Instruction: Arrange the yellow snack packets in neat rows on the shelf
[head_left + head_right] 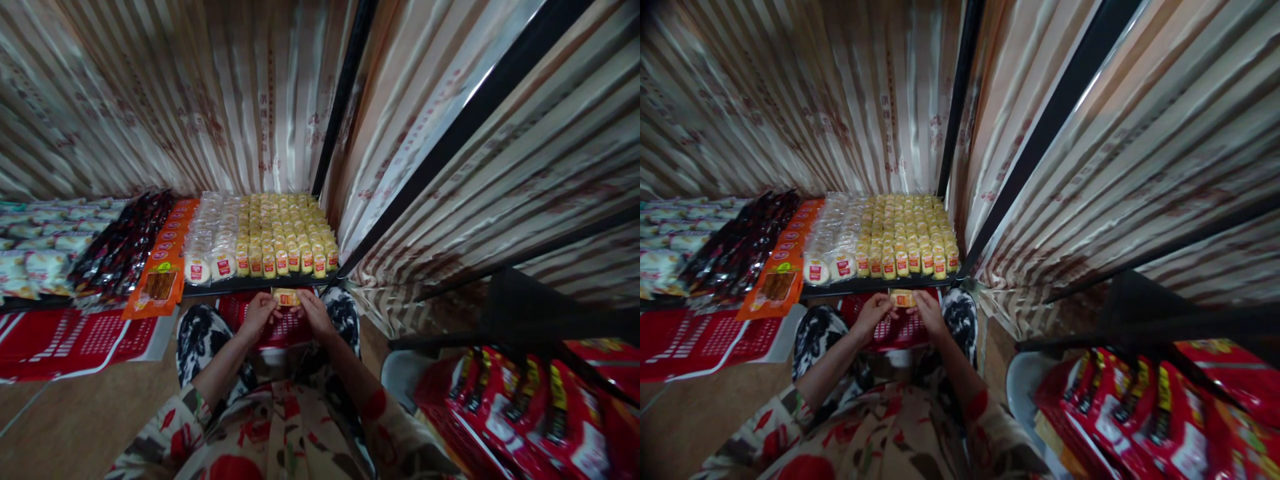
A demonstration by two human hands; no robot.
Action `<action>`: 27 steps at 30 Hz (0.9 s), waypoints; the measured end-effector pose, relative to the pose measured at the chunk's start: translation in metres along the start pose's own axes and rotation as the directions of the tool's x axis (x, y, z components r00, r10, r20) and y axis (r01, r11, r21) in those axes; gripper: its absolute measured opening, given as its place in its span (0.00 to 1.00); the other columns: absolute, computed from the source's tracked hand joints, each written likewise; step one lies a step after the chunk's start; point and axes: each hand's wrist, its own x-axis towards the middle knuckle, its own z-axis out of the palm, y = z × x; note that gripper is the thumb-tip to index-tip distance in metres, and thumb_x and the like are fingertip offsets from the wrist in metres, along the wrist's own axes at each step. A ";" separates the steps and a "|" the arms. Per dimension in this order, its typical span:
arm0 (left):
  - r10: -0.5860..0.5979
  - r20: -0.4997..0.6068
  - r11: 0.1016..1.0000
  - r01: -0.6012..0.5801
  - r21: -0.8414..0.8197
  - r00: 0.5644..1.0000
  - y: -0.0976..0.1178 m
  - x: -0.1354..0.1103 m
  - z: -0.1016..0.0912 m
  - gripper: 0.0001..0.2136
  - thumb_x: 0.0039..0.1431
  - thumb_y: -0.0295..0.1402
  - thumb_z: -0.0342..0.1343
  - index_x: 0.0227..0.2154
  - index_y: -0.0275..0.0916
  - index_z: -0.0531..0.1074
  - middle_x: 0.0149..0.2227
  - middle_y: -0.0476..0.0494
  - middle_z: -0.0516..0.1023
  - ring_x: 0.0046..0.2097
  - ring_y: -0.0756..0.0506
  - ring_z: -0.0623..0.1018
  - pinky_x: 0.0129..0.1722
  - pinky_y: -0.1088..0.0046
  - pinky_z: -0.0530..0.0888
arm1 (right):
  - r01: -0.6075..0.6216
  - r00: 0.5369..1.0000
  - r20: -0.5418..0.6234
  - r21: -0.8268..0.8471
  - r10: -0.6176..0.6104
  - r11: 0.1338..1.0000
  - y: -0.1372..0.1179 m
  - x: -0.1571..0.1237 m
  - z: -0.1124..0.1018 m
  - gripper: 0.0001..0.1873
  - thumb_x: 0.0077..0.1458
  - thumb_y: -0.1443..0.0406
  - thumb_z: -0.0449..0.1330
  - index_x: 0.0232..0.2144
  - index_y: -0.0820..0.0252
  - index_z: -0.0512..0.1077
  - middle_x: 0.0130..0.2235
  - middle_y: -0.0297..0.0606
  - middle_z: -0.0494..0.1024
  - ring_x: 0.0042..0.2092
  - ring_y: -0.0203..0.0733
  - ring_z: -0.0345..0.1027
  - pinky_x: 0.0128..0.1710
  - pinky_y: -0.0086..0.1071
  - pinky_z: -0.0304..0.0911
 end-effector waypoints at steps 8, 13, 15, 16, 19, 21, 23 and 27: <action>0.018 0.050 0.997 -0.022 0.080 0.999 0.008 -0.009 0.000 0.15 0.38 0.42 0.61 0.22 0.38 0.63 0.20 0.50 0.74 0.24 0.50 0.74 0.22 0.78 0.64 | 0.049 0.997 -0.061 0.027 -0.047 0.998 -0.009 0.003 0.001 0.22 0.45 0.47 0.57 0.32 0.60 0.68 0.22 0.29 0.71 0.22 0.33 0.64 0.19 0.25 0.53; -0.031 0.094 0.995 0.022 0.095 0.995 0.000 -0.012 0.005 0.17 0.36 0.44 0.61 0.21 0.39 0.62 0.18 0.53 0.71 0.23 0.50 0.73 0.21 0.79 0.63 | 0.088 0.989 -0.130 0.076 -0.078 0.993 -0.008 0.001 0.005 0.26 0.44 0.50 0.60 0.41 0.59 0.64 0.23 0.27 0.71 0.22 0.31 0.62 0.21 0.25 0.56; -0.029 0.091 0.997 0.021 0.080 0.995 -0.003 -0.011 0.008 0.18 0.36 0.46 0.61 0.21 0.39 0.62 0.17 0.54 0.70 0.22 0.51 0.72 0.20 0.79 0.63 | 0.103 0.988 -0.123 0.119 -0.088 0.988 -0.007 -0.001 0.006 0.27 0.43 0.51 0.61 0.42 0.58 0.62 0.29 0.31 0.74 0.25 0.32 0.66 0.24 0.26 0.60; -0.024 0.090 0.998 0.018 0.067 0.996 -0.005 -0.011 0.010 0.19 0.36 0.47 0.61 0.22 0.38 0.62 0.18 0.53 0.70 0.23 0.51 0.72 0.20 0.79 0.63 | 0.111 0.989 -0.109 0.134 -0.097 0.985 -0.006 -0.003 0.007 0.26 0.42 0.52 0.62 0.41 0.58 0.63 0.32 0.33 0.76 0.28 0.34 0.68 0.27 0.27 0.62; 0.010 0.091 0.999 -0.014 0.048 0.996 -0.007 -0.009 0.019 0.20 0.37 0.49 0.61 0.23 0.38 0.63 0.20 0.53 0.71 0.23 0.51 0.72 0.20 0.79 0.63 | 0.136 0.990 -0.053 0.113 -0.131 0.984 -0.001 -0.008 0.007 0.22 0.42 0.54 0.62 0.37 0.58 0.64 0.34 0.37 0.77 0.34 0.40 0.72 0.34 0.33 0.67; 0.025 0.092 0.997 -0.031 0.067 0.995 -0.008 -0.006 0.025 0.19 0.39 0.49 0.60 0.22 0.39 0.62 0.19 0.54 0.69 0.21 0.53 0.69 0.19 0.79 0.62 | 0.159 0.987 -0.036 0.090 -0.157 0.983 0.003 -0.009 0.006 0.18 0.43 0.55 0.61 0.35 0.57 0.64 0.32 0.36 0.77 0.34 0.41 0.72 0.36 0.35 0.68; 0.025 0.087 0.991 -0.036 0.129 0.996 -0.008 -0.004 0.029 0.17 0.41 0.47 0.58 0.21 0.39 0.61 0.17 0.56 0.66 0.19 0.53 0.66 0.19 0.78 0.62 | 0.186 0.983 -0.028 0.078 -0.184 0.980 0.006 -0.009 0.003 0.16 0.46 0.56 0.59 0.36 0.56 0.65 0.32 0.35 0.77 0.34 0.41 0.72 0.38 0.36 0.68; 0.153 -0.024 0.922 -0.134 0.362 0.988 -0.008 0.003 0.028 0.06 0.48 0.35 0.54 0.25 0.38 0.66 0.22 0.53 0.69 0.26 0.50 0.70 0.29 0.76 0.68 | 0.261 0.959 -0.089 -0.084 -0.268 0.962 0.007 0.002 -0.006 0.17 0.50 0.59 0.56 0.43 0.56 0.66 0.38 0.38 0.76 0.39 0.41 0.71 0.43 0.36 0.67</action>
